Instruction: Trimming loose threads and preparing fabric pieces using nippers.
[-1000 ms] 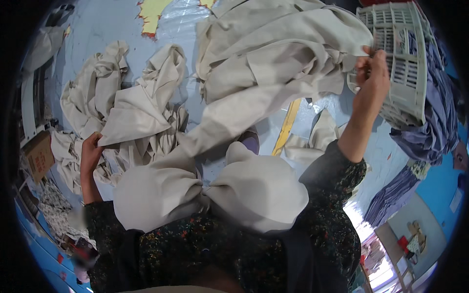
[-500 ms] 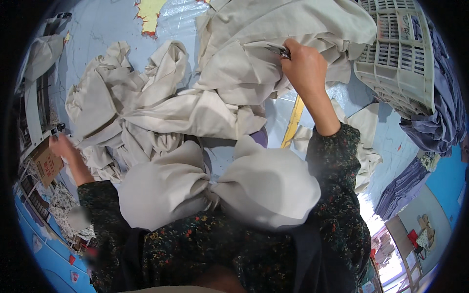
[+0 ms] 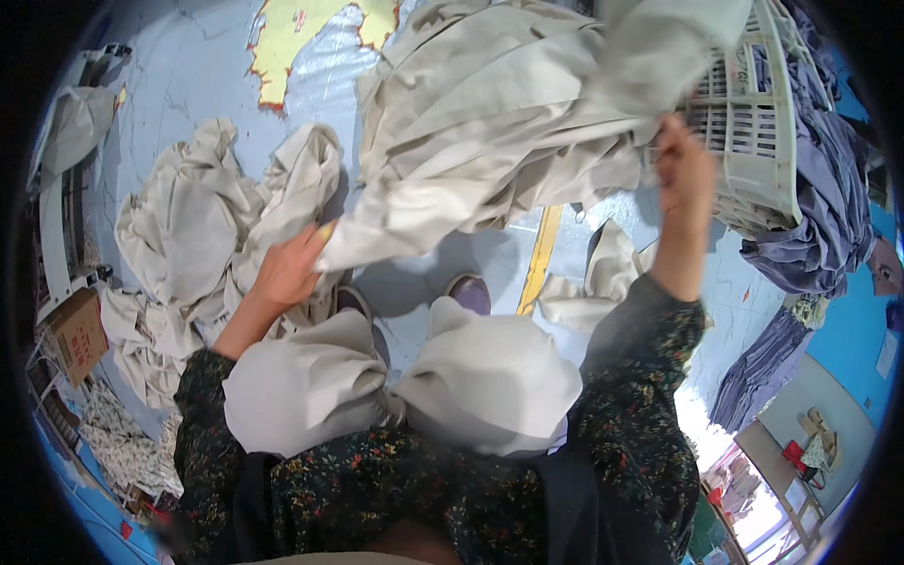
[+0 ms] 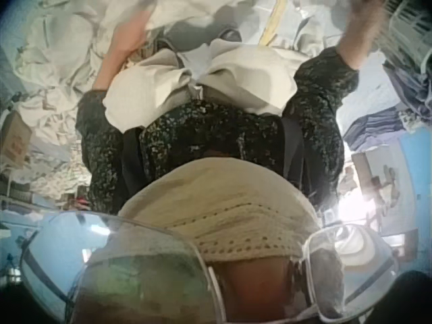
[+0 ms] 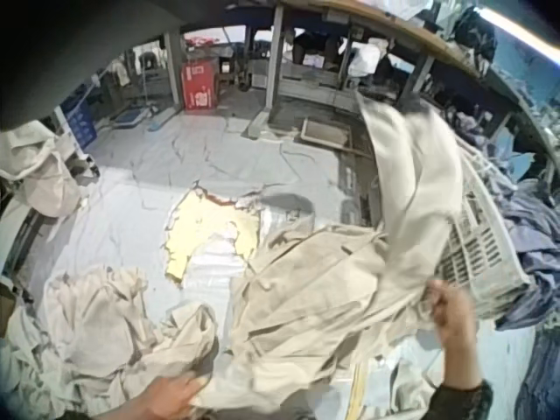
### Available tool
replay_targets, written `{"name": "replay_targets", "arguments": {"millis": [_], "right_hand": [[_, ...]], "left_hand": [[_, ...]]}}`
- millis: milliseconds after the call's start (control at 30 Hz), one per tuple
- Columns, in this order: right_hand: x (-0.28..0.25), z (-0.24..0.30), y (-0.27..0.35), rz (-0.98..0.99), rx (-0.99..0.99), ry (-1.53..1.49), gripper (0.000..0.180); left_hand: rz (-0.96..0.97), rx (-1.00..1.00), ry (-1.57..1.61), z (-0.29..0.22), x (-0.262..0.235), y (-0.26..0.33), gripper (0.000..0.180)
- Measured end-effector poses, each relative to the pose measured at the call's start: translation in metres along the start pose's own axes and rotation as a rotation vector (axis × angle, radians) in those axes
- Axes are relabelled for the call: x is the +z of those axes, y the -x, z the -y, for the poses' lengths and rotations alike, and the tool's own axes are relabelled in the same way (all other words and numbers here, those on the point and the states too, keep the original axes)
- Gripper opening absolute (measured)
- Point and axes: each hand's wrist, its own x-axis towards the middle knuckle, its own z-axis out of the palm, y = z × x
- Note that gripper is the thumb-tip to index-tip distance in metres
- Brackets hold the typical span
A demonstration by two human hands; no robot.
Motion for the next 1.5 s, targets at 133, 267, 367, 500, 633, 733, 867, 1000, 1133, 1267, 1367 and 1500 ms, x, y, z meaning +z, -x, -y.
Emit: {"name": "replay_targets", "arguments": {"millis": [133,267,367,500,633,733,867,1000,1133,1267,1367,1500], "right_hand": [[0.034,-0.066,0.059,-0.074,0.062,-0.04,0.043],[0.096,-0.071,0.119,0.285,0.106,0.103,0.042],[0.117,-0.084,0.125,0.471,0.201,0.074,0.036],[0.136,-0.085,0.129,0.49,0.286,0.104,0.036],[0.151,-0.081,0.131,0.516,0.311,0.029,0.038],[0.152,-0.08,0.128,0.545,0.178,0.01,0.04],[0.138,-0.081,0.133,0.507,0.252,0.055,0.04],[0.145,-0.094,0.136,0.474,0.266,0.013,0.039],[0.152,-0.09,0.127,0.558,0.141,-0.037,0.037],[0.174,-0.083,0.147,0.649,0.122,-0.051,0.038],[0.199,-0.086,0.15,0.755,0.266,-0.037,0.044],[0.189,-0.042,0.106,0.525,-0.339,-0.036,0.04]], "left_hand": [[0.035,-0.108,-0.036,0.01,-0.013,0.042,0.074],[0.011,-0.178,-0.044,-0.002,-0.02,0.054,0.073],[-0.002,-0.153,-0.088,-0.008,-0.016,0.061,0.072],[-0.079,-0.142,-0.068,-0.009,-0.002,0.072,0.074],[-0.11,-0.13,-0.052,-0.014,-0.004,0.077,0.073],[-0.121,-0.142,-0.056,-0.015,-0.006,0.076,0.07],[-0.127,-0.141,-0.06,-0.012,-0.006,0.075,0.069],[-0.115,-0.133,-0.062,-0.012,-0.009,0.075,0.069],[-0.124,-0.117,-0.065,-0.009,-0.008,0.074,0.069],[-0.215,-0.106,-0.008,-0.008,-0.014,0.072,0.069],[-0.249,-0.088,0.006,-0.015,-0.023,0.052,0.069],[-0.441,0.033,0.284,-0.032,-0.038,0.005,0.088]]}}
